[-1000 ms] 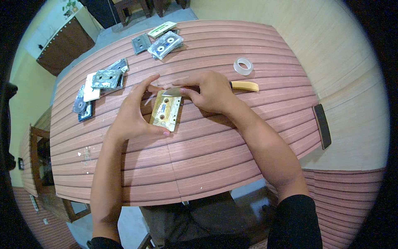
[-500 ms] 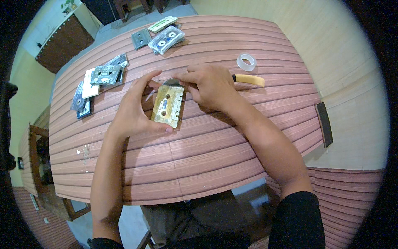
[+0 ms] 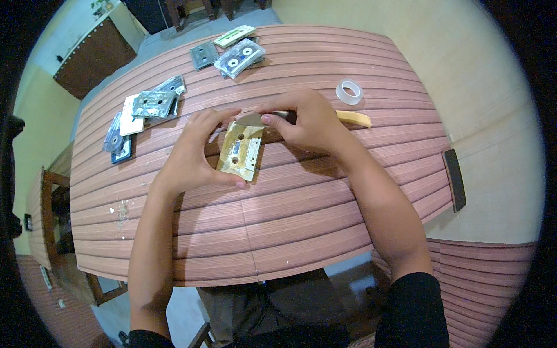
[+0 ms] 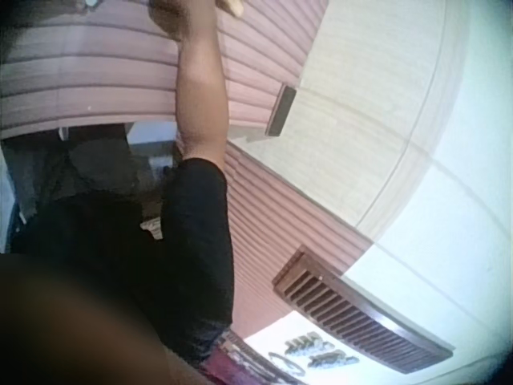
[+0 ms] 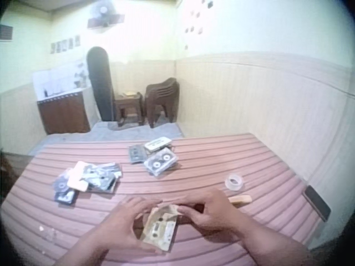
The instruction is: The person uses a knife to scrape and clean the surface of a yellow cassette tape, then applies clear tape to the label area. They handle several cassette tapes on the table, moving them aside and picking up another one to continue the process.
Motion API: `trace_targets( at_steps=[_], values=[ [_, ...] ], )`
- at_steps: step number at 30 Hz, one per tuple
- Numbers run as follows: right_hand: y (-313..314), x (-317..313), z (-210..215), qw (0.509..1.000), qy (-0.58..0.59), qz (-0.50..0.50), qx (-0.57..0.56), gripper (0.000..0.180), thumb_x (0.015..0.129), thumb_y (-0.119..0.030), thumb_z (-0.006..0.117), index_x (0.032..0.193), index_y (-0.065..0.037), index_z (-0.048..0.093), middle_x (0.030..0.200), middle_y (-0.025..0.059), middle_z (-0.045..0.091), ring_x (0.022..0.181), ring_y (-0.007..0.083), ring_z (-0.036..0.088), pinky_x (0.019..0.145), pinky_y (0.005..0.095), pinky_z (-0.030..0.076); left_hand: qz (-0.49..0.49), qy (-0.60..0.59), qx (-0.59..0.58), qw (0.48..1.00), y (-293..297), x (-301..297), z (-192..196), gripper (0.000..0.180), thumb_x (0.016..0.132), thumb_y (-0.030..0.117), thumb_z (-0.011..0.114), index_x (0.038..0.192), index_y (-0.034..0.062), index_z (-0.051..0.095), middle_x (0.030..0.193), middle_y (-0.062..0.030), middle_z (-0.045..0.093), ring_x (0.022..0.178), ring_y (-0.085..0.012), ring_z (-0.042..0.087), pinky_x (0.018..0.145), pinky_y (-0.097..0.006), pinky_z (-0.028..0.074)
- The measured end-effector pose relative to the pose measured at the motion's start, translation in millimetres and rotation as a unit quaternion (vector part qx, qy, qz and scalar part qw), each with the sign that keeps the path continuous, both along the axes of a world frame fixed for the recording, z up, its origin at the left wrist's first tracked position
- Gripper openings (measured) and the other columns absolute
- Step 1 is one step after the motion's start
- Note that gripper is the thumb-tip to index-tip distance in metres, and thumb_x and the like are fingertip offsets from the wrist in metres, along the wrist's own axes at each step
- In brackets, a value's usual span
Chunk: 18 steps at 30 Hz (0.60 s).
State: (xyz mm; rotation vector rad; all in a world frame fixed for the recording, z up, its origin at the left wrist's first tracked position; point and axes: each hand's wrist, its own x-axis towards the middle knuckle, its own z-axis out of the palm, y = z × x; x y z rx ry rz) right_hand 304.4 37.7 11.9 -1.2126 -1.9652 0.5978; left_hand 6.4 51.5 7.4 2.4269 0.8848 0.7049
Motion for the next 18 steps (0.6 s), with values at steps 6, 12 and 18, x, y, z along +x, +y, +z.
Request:
trace_targets(
  at_steps=[6,12,18],
  values=[
    [1,8,5,0.996,-0.069,-0.003,0.055,0.026,0.098,-0.026,0.086,0.120,-0.014,0.092,0.103,0.0144,0.087,0.090,0.0341,0.081,0.080,0.0437,0.063,-0.001,-0.011,-0.017,1.000,-1,1,-1,0.146,0.042,0.068,0.111,0.167,0.0112,0.060,0.146,-0.0154,0.067,0.144,-0.0397,0.060,0.125,-0.056,0.046],
    [-4,-4,7,0.978,-0.099,0.034,0.181,0.021,0.100,-0.020,0.088,0.118,-0.009,0.090,0.084,0.0113,0.076,0.070,0.0276,0.069,0.065,0.0394,0.053,0.016,-0.104,-0.017,0.994,-5,5,-1,0.101,0.078,0.056,0.103,0.159,0.0071,0.068,0.154,-0.0162,0.068,0.149,-0.0369,0.059,0.126,-0.052,0.046],
    [-12,-18,11,0.974,-0.078,0.016,0.211,0.017,0.099,-0.028,0.087,0.110,-0.015,0.086,0.085,0.0067,0.075,0.075,0.0331,0.075,0.064,0.0458,0.057,0.041,-0.195,-0.146,0.969,-2,7,-2,0.023,0.102,0.016,0.090,0.118,0.0006,0.087,0.132,-0.0148,0.080,0.137,-0.0269,0.068,0.117,-0.043,0.054]
  ],
)
